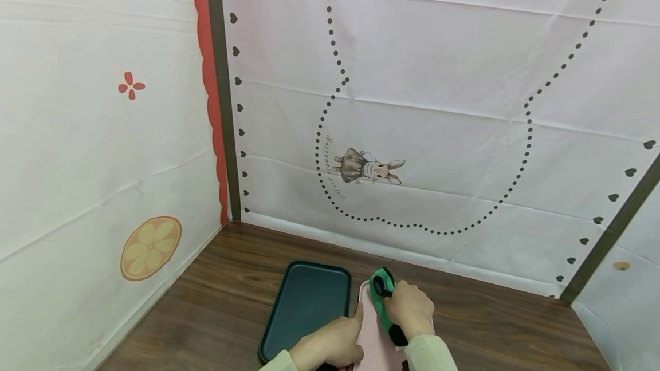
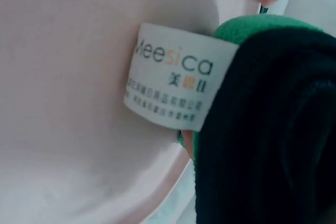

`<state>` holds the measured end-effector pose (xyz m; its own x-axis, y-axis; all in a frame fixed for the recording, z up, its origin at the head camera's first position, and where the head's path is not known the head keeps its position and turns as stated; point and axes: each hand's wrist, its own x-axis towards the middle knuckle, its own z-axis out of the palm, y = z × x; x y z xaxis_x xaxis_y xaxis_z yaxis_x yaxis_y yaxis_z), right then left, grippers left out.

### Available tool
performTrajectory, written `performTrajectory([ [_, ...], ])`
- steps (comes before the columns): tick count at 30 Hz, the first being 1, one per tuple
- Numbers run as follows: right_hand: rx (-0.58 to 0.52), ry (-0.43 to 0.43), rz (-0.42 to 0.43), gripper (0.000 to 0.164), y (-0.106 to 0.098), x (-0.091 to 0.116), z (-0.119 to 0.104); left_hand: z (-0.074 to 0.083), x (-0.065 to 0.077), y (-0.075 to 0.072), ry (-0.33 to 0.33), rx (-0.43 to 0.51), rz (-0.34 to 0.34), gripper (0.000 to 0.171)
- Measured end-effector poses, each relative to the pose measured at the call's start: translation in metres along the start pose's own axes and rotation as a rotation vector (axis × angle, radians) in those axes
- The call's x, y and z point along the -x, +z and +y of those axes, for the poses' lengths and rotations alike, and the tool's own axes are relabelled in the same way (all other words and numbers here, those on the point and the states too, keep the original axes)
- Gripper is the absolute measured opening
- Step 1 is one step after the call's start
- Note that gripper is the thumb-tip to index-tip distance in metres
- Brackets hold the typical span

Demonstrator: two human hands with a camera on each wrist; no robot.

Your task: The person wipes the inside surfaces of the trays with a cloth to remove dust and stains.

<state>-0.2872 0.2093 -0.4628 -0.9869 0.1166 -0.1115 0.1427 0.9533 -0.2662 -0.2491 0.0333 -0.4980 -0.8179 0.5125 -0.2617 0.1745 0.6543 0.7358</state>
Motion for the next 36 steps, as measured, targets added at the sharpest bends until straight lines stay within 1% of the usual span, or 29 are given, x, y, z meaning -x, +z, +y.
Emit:
performTrajectory([
  [3, 0.003, 0.014, 0.0, 0.036, -0.001, -0.001, 0.003, 0.0, 0.001, 0.0, 0.0, 0.008, 0.004, 0.09],
  [9, 0.007, 0.036, -0.014, 0.04, -0.003, -0.003, 0.01, 0.002, 0.001, 0.0, -0.018, -0.01, 0.007, 0.09],
  [19, 0.017, 0.044, -0.02, 0.043, -0.008, -0.003, 0.022, 0.002, 0.002, 0.001, -0.003, -0.036, 0.028, 0.09],
  [25, 0.012, 0.054, -0.025, 0.038, -0.01, -0.002, 0.027, 0.003, 0.003, 0.001, 0.006, -0.038, 0.041, 0.091],
  [30, 0.008, 0.06, -0.026, 0.035, -0.011, -0.002, 0.032, 0.001, 0.004, 0.001, 0.011, -0.027, 0.037, 0.092],
  [36, 0.009, 0.078, -0.035, 0.038, -0.012, -0.004, 0.034, 0.001, 0.003, 0.001, 0.016, -0.044, 0.04, 0.093],
])
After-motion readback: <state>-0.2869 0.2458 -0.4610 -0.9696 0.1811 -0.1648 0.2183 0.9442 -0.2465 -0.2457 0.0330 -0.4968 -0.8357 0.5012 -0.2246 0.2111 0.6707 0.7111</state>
